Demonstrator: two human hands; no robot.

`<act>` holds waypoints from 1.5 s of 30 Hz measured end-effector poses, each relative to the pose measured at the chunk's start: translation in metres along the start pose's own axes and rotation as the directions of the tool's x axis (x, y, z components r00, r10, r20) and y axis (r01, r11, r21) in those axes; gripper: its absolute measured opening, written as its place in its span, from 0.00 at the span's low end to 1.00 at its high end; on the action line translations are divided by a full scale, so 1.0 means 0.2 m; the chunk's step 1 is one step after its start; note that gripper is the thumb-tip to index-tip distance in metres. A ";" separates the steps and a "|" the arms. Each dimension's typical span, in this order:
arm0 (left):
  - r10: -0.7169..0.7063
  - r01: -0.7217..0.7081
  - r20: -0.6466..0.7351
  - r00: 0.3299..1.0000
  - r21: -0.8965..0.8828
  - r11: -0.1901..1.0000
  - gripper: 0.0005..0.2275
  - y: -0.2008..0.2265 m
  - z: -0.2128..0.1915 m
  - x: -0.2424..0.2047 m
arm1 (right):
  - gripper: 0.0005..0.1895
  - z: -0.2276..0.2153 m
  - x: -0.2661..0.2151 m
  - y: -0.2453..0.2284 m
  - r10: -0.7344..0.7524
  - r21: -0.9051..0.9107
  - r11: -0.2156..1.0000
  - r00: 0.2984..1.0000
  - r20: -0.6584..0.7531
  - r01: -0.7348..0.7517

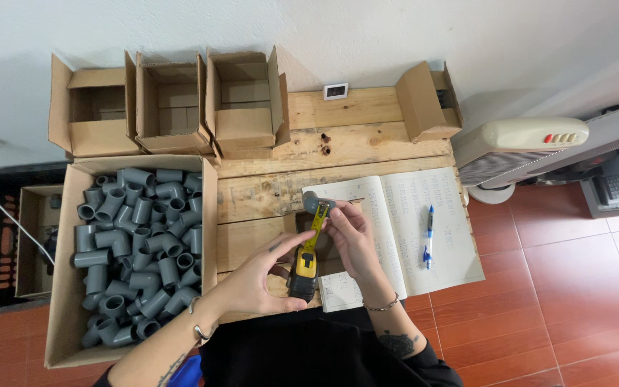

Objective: The person repeatedly picks up gray plastic pipe fittings from a large box, measures them with a tape measure, and places them into a smaller cardboard box. The person also writes on a notebook with a pen during the process.

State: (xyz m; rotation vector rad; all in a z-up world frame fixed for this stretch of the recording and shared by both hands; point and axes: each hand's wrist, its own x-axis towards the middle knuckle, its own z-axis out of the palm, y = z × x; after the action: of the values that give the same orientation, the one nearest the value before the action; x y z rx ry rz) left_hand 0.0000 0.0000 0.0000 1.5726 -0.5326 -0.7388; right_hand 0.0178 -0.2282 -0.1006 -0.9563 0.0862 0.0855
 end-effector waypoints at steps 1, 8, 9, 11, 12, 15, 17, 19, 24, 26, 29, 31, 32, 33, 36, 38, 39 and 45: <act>0.000 0.000 0.001 1.000 0.000 1.000 0.43 0.00 0.00 0.00 | 0.10 0.00 0.00 -0.01 0.000 0.000 1.000 1.000 -0.001 0.000; -0.011 0.011 0.006 1.000 -0.013 1.000 0.43 -0.01 0.00 0.00 | 0.12 0.01 0.00 -0.01 -0.001 -0.022 1.000 1.000 0.010 0.001; -0.016 0.016 0.005 1.000 -0.014 1.000 0.43 -0.01 0.00 0.00 | 0.12 0.01 0.00 -0.01 -0.003 -0.016 1.000 1.000 0.009 0.003; -0.021 0.021 0.004 1.000 -0.009 1.000 0.43 0.00 0.00 0.00 | 0.12 0.01 0.00 -0.01 -0.002 -0.017 1.000 1.000 0.010 0.002; -0.025 0.025 0.002 1.000 -0.004 1.000 0.43 0.00 0.00 0.00 | 0.11 0.01 0.00 -0.01 -0.002 -0.019 1.000 1.000 0.011 0.002; -0.008 0.008 -0.003 1.000 0.013 1.000 0.43 -0.01 0.00 0.00 | 0.12 0.03 0.00 -0.03 0.011 -0.029 1.000 1.000 -0.002 -0.011; -0.009 0.009 -0.002 1.000 0.007 1.000 0.43 -0.01 0.00 0.00 | 0.12 0.02 0.00 -0.01 0.010 -0.024 1.000 1.000 0.002 -0.010; -0.009 0.009 -0.001 1.000 0.002 1.000 0.43 -0.01 0.00 0.00 | 0.13 0.01 0.00 -0.01 0.008 -0.018 1.000 1.000 0.005 -0.008; -0.025 0.025 0.005 1.000 -0.014 1.000 0.43 0.00 0.00 0.00 | 0.12 0.02 0.00 -0.02 0.016 -0.033 0.999 1.000 0.025 -0.015; 0.016 -0.020 -0.051 0.999 -0.086 0.996 0.46 -0.07 0.01 0.01 | 0.14 0.03 0.01 -0.02 0.025 -0.033 0.999 1.000 -0.016 -0.026; 0.051 -0.076 -0.152 0.987 -0.163 0.984 0.49 -0.14 -0.02 0.00 | 0.17 0.01 0.01 -0.03 0.041 0.014 0.999 0.997 -0.059 -0.040; 0.049 -0.084 -0.197 0.979 -0.173 0.981 0.49 -0.15 -0.06 -0.01 | 0.18 -0.03 0.01 -0.04 0.049 0.060 0.997 0.997 -0.059 -0.046; 0.041 -0.071 -0.295 0.954 -0.090 0.993 0.46 -0.15 -0.08 0.00 | 0.19 -0.05 0.01 -0.05 0.046 0.057 0.997 0.998 -0.046 -0.043; 0.043 -0.050 -0.393 0.918 -0.007 0.999 0.43 -0.15 -0.10 0.00 | 0.21 -0.06 0.02 -0.06 0.042 0.054 0.998 0.999 -0.030 -0.041; 0.034 0.205 -0.534 0.845 0.381 0.902 0.37 -0.11 -0.13 0.02 | 0.21 -0.08 0.01 -0.10 0.075 0.078 0.994 0.997 -0.020 -0.073; -0.061 0.328 -0.486 0.872 0.487 0.810 0.34 -0.13 -0.15 0.04 | 0.21 -0.07 0.00 -0.13 0.084 0.065 0.994 0.996 0.000 -0.084; -0.163 0.426 -0.447 0.880 0.587 0.689 0.32 -0.14 -0.16 0.05 | 0.20 -0.06 0.00 -0.15 0.093 0.051 0.994 0.995 0.019 -0.094; -0.405 0.463 -0.295 0.865 0.781 0.420 0.25 -0.31 -0.15 0.11 | 0.14 -0.14 -0.02 -0.13 0.106 -0.149 0.984 0.991 0.076 -0.094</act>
State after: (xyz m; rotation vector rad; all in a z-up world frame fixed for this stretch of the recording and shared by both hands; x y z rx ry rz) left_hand 0.0319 0.0127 -0.0627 2.7327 -0.4428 -0.8717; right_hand 0.0155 -0.2671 -0.0953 -1.0922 0.0513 0.2268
